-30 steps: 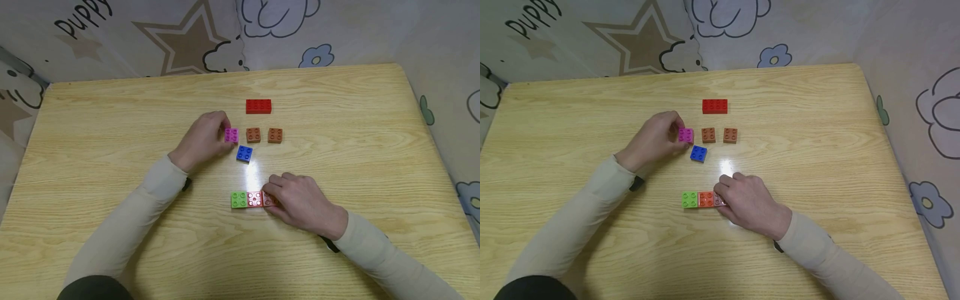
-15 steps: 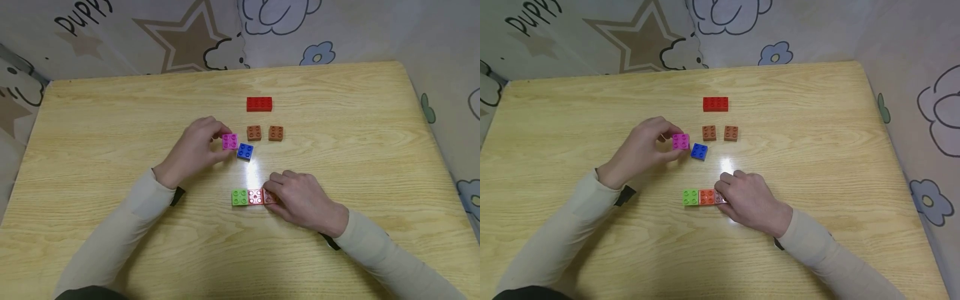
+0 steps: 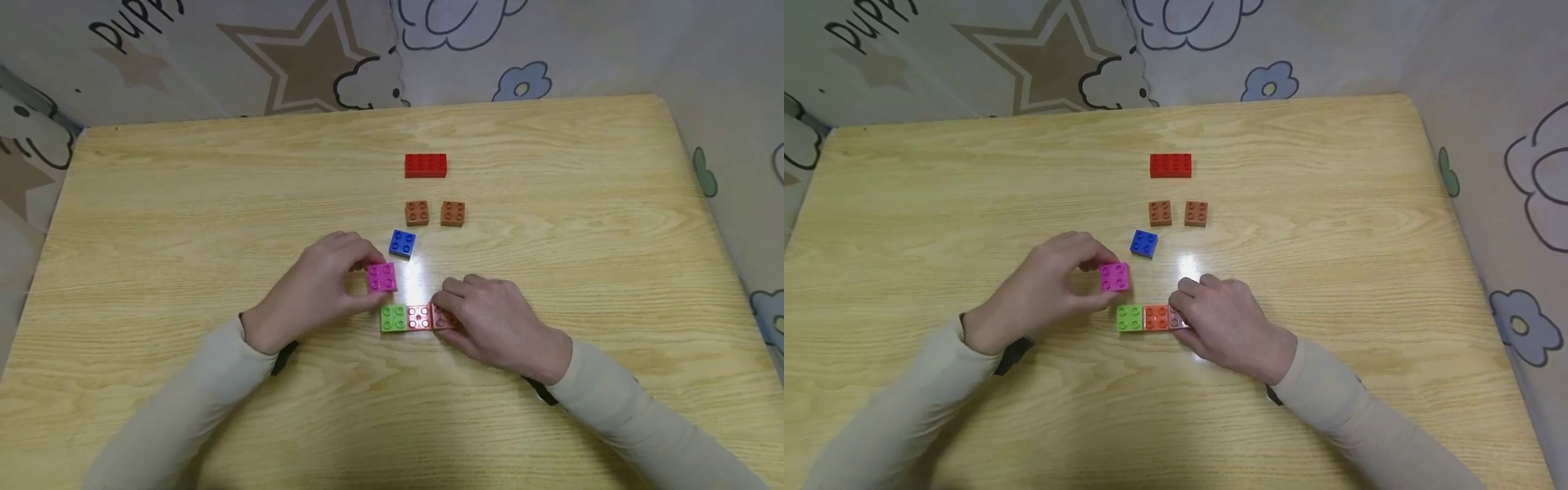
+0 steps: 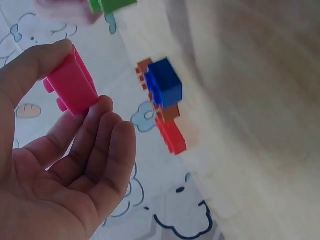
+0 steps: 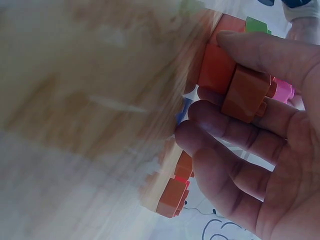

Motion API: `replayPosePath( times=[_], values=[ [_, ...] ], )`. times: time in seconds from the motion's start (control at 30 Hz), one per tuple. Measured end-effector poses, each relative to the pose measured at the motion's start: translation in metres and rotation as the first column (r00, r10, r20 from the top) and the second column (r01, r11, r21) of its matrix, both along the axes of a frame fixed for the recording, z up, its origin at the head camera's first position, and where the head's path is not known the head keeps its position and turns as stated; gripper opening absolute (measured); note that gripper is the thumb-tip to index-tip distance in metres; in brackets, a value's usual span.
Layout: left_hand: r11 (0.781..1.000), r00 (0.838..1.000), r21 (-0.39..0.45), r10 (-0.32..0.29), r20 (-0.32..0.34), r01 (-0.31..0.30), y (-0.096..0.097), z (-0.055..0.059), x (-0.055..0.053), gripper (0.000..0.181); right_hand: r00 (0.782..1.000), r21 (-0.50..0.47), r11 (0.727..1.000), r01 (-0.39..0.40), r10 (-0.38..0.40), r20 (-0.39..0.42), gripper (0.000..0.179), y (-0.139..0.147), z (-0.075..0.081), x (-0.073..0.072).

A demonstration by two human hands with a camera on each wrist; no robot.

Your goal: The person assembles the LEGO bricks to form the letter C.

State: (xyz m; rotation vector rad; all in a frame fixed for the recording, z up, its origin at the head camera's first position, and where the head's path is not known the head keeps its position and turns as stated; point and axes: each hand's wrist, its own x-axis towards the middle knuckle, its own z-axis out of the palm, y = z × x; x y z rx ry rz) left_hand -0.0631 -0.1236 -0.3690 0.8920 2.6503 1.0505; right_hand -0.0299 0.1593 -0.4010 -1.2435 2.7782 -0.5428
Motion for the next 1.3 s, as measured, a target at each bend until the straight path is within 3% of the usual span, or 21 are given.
replayPosePath(
  times=[0.4, 0.67, 1.0, 1.3],
  values=[
    [0.996, 0.995, 0.009, -0.084, -0.055, 0.085, 0.006, -0.012, 0.024, 0.032, 1.0, 0.001, 1.0, 0.003, -0.003, 0.011, 0.022, 0.0, 0.001, 0.0],
    [0.995, 0.993, -0.017, -0.103, -0.06, 0.102, 0.01, -0.015, 0.028, 0.036, 1.0, 0.006, 1.0, 0.006, -0.006, 0.021, 0.023, 0.0, 0.002, 0.0],
    [0.989, 0.975, -0.099, -0.128, -0.181, 0.112, 0.012, -0.015, 0.032, 0.036, 1.0, 0.009, 1.0, 0.002, -0.002, 0.011, 0.024, 0.0, 0.002, 0.0],
    [0.988, 0.968, -0.126, -0.111, -0.223, 0.084, 0.016, -0.013, 0.035, 0.037, 1.0, -0.001, 1.0, 0.001, -0.001, 0.004, 0.024, 0.0, 0.002, 0.0]
  ],
)
